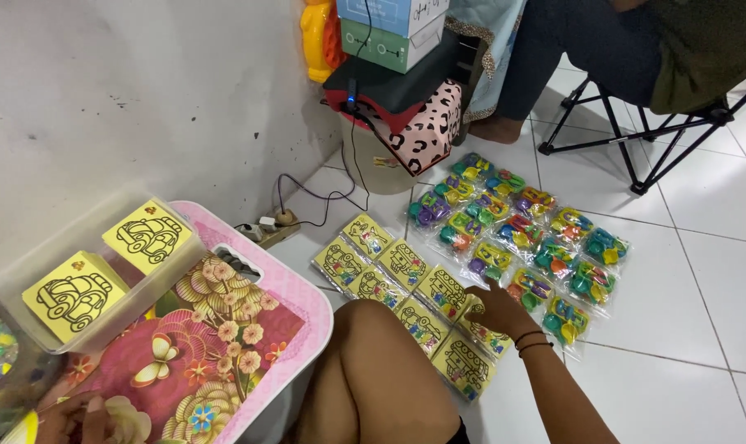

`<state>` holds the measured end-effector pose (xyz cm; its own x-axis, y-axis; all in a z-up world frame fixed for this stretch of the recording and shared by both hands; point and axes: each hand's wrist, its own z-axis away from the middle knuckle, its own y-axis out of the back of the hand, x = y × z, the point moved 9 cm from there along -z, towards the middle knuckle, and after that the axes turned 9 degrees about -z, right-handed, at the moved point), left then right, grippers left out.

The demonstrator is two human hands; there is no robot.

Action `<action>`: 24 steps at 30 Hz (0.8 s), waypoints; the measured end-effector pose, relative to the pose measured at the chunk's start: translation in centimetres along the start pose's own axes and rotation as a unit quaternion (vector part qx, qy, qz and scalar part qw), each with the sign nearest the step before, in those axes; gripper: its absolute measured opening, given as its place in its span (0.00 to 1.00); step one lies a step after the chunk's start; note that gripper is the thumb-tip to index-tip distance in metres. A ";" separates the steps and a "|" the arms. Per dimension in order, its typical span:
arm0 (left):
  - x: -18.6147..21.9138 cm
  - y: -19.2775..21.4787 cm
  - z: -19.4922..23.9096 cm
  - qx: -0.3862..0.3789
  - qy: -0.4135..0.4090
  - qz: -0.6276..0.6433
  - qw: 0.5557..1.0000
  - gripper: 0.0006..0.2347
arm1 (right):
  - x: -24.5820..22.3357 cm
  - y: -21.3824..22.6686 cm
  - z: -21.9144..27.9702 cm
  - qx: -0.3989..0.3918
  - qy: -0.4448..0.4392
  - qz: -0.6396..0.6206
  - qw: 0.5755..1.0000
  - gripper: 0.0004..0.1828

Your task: The person places small yellow puzzle cards with vehicle designs into clear plastic bags. They seal the bags and arrange them on the floor next to other packaged items.

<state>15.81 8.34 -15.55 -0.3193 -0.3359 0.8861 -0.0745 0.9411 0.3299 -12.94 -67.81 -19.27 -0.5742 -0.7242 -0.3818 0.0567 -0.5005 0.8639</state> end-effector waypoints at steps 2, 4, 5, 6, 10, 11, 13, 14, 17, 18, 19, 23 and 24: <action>-3.7 1.1 -0.6 -0.010 0.048 -0.069 0.996 0.10 | -1.7 1.0 -0.7 -0.015 0.020 0.028 0.999 0.32; -1.0 0.7 -0.2 -0.017 0.066 -0.080 0.994 0.10 | -5.4 3.2 -0.1 -0.035 0.041 0.026 0.998 0.32; 0.2 0.4 -0.2 -0.027 0.081 -0.090 0.992 0.11 | -7.4 4.2 0.2 -0.054 0.059 0.023 0.997 0.32; 1.6 0.1 -0.2 -0.024 0.080 -0.090 0.992 0.11 | -9.7 5.5 0.8 -0.053 0.062 0.023 0.996 0.32; 3.5 0.0 -0.4 -0.041 0.069 -0.127 0.989 0.11 | -22.0 9.7 4.0 -0.083 0.222 -0.068 0.969 0.33; 2.8 -0.2 -0.6 -0.065 0.071 -0.113 0.989 0.11 | -25.4 10.7 5.1 -0.091 0.285 -0.103 0.949 0.36; 11.0 -2.9 0.7 -0.091 0.080 0.107 0.987 0.08 | -31.5 12.4 7.1 -0.089 0.341 -0.108 0.930 0.32; 15.6 -4.6 1.4 -0.121 0.084 0.323 0.935 0.06 | -34.9 13.3 8.5 -0.087 0.388 -0.116 0.910 0.29; 11.9 -1.4 0.8 0.003 0.021 -0.077 0.997 0.08 | -42.9 13.5 11.0 -0.096 0.443 -0.119 0.883 0.26; 13.3 -1.2 0.7 0.017 0.021 -0.083 0.996 0.08 | -45.2 12.4 11.2 -0.100 0.456 -0.117 0.876 0.26; 13.9 -1.3 0.9 0.009 0.053 -0.054 0.997 0.08 | -47.8 11.3 11.9 -0.087 0.493 -0.084 0.861 0.26; 15.7 -0.3 0.9 0.083 0.061 -0.123 0.987 0.09 | -57.1 3.3 15.0 -0.130 0.620 -0.018 0.774 0.17; 16.3 0.1 1.0 0.099 0.063 -0.128 0.985 0.09 | -58.7 1.3 15.2 -0.134 0.632 -0.016 0.763 0.17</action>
<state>9.64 2.94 -1.39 -0.1473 -0.5538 0.8195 -0.3239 0.8099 0.4891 8.45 -18.75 9.25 0.6578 -0.5043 -0.5594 0.3220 -0.4831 0.8142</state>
